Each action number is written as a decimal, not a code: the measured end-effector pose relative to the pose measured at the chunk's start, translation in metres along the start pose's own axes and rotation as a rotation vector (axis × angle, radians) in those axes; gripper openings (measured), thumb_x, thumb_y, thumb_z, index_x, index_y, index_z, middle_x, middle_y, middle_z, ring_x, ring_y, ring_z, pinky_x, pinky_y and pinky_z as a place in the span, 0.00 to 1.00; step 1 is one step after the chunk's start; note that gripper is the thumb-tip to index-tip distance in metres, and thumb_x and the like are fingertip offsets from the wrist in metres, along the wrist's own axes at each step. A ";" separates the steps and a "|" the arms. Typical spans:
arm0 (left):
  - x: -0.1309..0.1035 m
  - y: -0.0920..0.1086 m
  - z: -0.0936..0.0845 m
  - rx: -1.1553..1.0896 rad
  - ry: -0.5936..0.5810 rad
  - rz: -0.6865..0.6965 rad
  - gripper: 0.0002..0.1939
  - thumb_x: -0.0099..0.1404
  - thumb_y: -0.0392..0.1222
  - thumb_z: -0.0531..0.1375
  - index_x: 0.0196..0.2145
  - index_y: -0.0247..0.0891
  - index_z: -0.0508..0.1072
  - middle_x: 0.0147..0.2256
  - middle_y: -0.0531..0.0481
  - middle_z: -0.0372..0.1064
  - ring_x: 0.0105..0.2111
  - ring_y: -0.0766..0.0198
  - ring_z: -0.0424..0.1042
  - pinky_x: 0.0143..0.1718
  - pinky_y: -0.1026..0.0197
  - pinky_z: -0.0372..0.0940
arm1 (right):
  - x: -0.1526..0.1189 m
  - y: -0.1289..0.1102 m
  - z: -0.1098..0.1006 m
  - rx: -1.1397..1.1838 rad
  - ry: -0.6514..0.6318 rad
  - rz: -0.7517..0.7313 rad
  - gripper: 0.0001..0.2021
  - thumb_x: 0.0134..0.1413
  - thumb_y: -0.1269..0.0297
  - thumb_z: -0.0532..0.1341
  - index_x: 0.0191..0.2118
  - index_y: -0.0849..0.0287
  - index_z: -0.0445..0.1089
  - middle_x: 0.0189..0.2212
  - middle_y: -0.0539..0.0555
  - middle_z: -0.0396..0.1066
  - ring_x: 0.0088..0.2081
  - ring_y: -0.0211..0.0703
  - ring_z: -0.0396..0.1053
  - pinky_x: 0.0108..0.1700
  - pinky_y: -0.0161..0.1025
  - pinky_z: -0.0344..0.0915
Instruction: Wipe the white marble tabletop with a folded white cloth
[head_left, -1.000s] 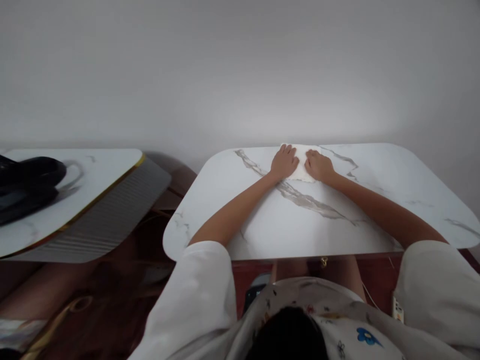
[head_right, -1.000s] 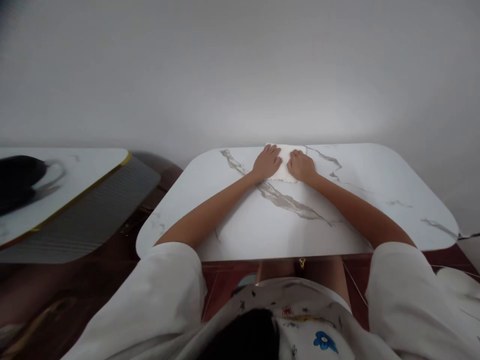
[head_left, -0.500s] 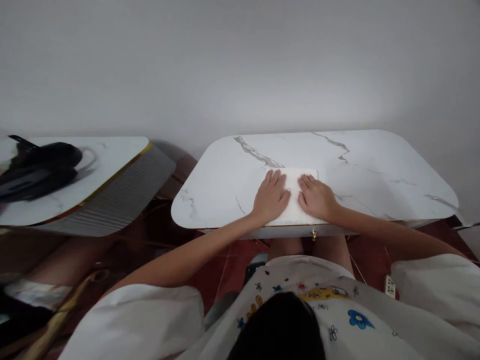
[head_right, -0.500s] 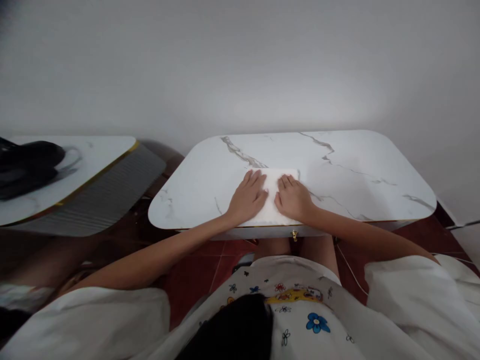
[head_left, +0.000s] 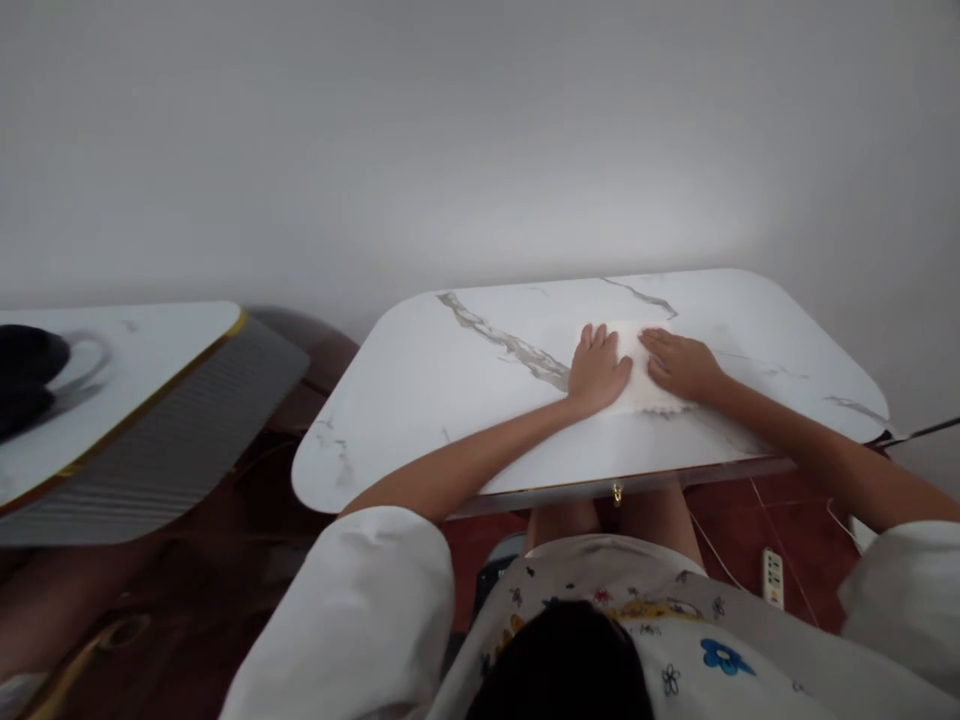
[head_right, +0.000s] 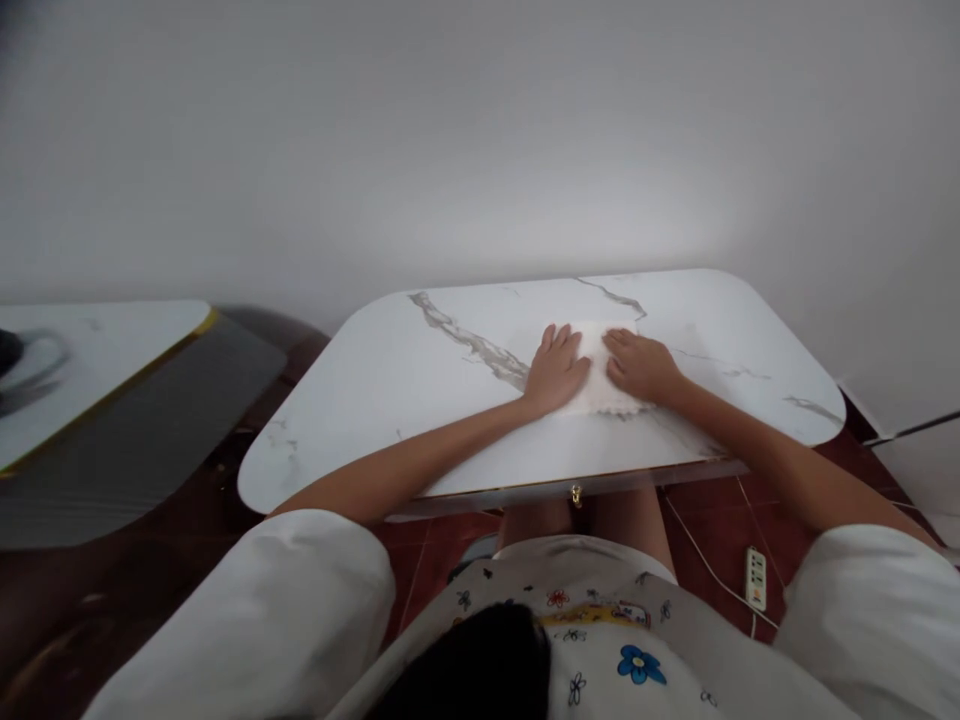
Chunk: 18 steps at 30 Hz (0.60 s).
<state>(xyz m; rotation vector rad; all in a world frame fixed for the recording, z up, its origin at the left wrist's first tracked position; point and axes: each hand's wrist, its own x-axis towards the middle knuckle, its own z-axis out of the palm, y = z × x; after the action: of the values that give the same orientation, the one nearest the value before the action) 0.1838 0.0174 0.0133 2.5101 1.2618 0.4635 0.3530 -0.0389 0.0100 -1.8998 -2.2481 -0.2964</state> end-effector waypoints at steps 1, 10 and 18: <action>0.013 -0.005 0.002 0.009 0.026 -0.008 0.23 0.69 0.43 0.49 0.58 0.33 0.65 0.65 0.43 0.55 0.68 0.49 0.44 0.68 0.49 0.46 | 0.014 0.007 0.003 -0.003 -0.011 -0.008 0.24 0.62 0.66 0.49 0.60 0.66 0.65 0.60 0.61 0.66 0.61 0.50 0.63 0.56 0.47 0.67; 0.116 -0.055 0.001 0.112 0.170 -0.103 0.24 0.69 0.43 0.47 0.57 0.29 0.66 0.64 0.39 0.57 0.67 0.48 0.47 0.68 0.49 0.44 | 0.142 0.043 0.037 0.079 0.005 -0.021 0.23 0.62 0.68 0.49 0.61 0.62 0.64 0.62 0.56 0.64 0.62 0.45 0.61 0.60 0.44 0.62; 0.177 -0.022 0.028 0.095 0.164 0.020 0.24 0.69 0.44 0.46 0.58 0.31 0.65 0.64 0.40 0.57 0.67 0.48 0.46 0.67 0.48 0.44 | 0.138 0.104 0.044 0.052 0.026 0.148 0.24 0.63 0.66 0.47 0.61 0.62 0.64 0.61 0.58 0.64 0.59 0.51 0.65 0.58 0.48 0.63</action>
<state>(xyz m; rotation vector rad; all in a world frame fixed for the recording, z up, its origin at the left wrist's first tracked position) 0.2792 0.1707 0.0057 2.6110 1.3485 0.6398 0.4321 0.1206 0.0081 -2.0099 -2.0643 -0.2366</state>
